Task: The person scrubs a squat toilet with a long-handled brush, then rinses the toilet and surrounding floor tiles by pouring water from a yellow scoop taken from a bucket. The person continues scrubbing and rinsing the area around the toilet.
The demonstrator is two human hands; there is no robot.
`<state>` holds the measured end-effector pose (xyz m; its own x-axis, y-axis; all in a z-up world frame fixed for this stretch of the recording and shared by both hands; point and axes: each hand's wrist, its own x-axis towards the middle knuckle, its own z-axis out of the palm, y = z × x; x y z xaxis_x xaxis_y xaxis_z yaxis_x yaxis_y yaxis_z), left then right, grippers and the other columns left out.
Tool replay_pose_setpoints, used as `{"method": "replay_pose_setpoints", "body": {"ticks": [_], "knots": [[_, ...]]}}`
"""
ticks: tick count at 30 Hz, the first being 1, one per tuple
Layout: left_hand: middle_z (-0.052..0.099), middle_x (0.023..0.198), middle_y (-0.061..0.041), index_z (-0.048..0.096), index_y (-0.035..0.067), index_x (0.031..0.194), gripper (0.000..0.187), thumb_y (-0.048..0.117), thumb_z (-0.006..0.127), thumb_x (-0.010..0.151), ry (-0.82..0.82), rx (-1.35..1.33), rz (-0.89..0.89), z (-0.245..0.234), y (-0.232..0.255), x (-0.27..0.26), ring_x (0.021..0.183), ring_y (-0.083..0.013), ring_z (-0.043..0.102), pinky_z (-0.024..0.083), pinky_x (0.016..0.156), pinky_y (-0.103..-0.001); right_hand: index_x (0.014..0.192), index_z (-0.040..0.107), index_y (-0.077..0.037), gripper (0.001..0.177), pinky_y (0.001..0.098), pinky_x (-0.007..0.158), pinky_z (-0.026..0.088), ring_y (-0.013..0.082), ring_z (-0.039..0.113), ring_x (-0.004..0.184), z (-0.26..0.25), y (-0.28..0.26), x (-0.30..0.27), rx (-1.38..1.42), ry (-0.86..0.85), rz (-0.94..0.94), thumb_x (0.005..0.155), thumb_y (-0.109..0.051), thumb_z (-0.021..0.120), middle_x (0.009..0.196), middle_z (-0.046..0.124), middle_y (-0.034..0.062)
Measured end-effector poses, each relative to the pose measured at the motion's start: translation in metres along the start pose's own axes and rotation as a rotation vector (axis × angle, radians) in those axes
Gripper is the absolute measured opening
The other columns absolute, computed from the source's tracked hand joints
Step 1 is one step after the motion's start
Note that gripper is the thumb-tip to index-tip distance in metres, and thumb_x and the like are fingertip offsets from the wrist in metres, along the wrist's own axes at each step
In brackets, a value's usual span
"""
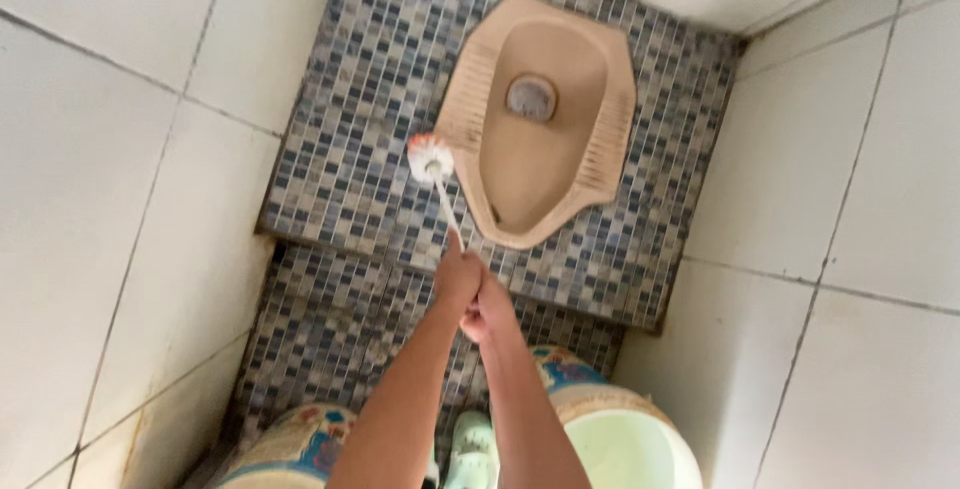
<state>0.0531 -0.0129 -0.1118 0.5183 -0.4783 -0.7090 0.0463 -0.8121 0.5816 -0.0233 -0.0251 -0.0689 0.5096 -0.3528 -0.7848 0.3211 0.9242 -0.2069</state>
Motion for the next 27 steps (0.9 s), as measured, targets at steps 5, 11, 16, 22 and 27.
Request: {"method": "replay_pose_setpoints", "body": {"ticks": [5, 11, 16, 22, 27], "knots": [[0.072, 0.104, -0.028, 0.024, 0.019, 0.163, 0.069, 0.023, 0.051, 0.099, -0.007, -0.081, 0.045, 0.02, -0.008, -0.069, 0.087, -0.0412, 0.071, 0.055, 0.072, -0.05, 0.11, 0.066, -0.011, 0.024, 0.0202, 0.033, 0.028, 0.0028, 0.037, 0.039, -0.024, 0.01, -0.067, 0.058, 0.0, -0.057, 0.108, -0.029, 0.051, 0.064, 0.055, -0.0049], [0.074, 0.09, -0.015, 0.016, 0.024, 0.164, 0.071, 0.014, 0.046, 0.101, -0.171, -0.197, -0.102, 0.049, -0.04, -0.188, 0.073, -0.025, 0.072, 0.053, 0.063, -0.037, 0.121, 0.069, -0.016, 0.033, 0.0239, 0.027, 0.025, 0.0064, 0.037, 0.032, -0.045, 0.02, -0.168, -0.069, 0.386, 0.08, 0.099, -0.035, 0.053, 0.06, 0.056, -0.0033], [0.073, 0.093, -0.017, 0.016, 0.03, 0.166, 0.067, 0.019, 0.042, 0.106, -0.165, -0.359, -0.291, 0.036, -0.02, -0.142, 0.065, -0.0222, 0.063, 0.049, 0.051, -0.032, 0.127, 0.058, 0.004, 0.04, 0.0301, 0.05, 0.052, 0.0166, 0.064, 0.058, -0.01, 0.004, -0.127, -0.043, 0.409, 0.117, 0.11, -0.031, 0.047, 0.081, 0.065, 0.0113], [0.071, 0.095, -0.021, 0.015, 0.014, 0.164, 0.068, 0.018, 0.046, 0.104, 0.004, -0.259, -0.023, -0.004, 0.022, 0.04, 0.056, -0.0235, 0.064, 0.052, 0.047, -0.037, 0.111, 0.061, -0.006, 0.023, 0.0216, 0.034, 0.037, 0.007, 0.045, 0.042, 0.052, -0.036, 0.02, -0.116, 0.119, 0.046, 0.109, -0.026, 0.051, 0.069, 0.059, 0.0017], [0.069, 0.093, -0.019, 0.026, 0.017, 0.165, 0.065, 0.019, 0.049, 0.105, 0.081, -0.254, 0.207, -0.021, 0.024, 0.079, 0.061, -0.0162, 0.061, 0.048, 0.048, -0.031, 0.114, 0.064, -0.015, 0.019, 0.021, 0.027, 0.025, 0.0038, 0.031, 0.033, 0.072, -0.045, 0.044, -0.247, -0.044, -0.04, 0.104, -0.02, 0.048, 0.054, 0.044, -0.0059]]}}
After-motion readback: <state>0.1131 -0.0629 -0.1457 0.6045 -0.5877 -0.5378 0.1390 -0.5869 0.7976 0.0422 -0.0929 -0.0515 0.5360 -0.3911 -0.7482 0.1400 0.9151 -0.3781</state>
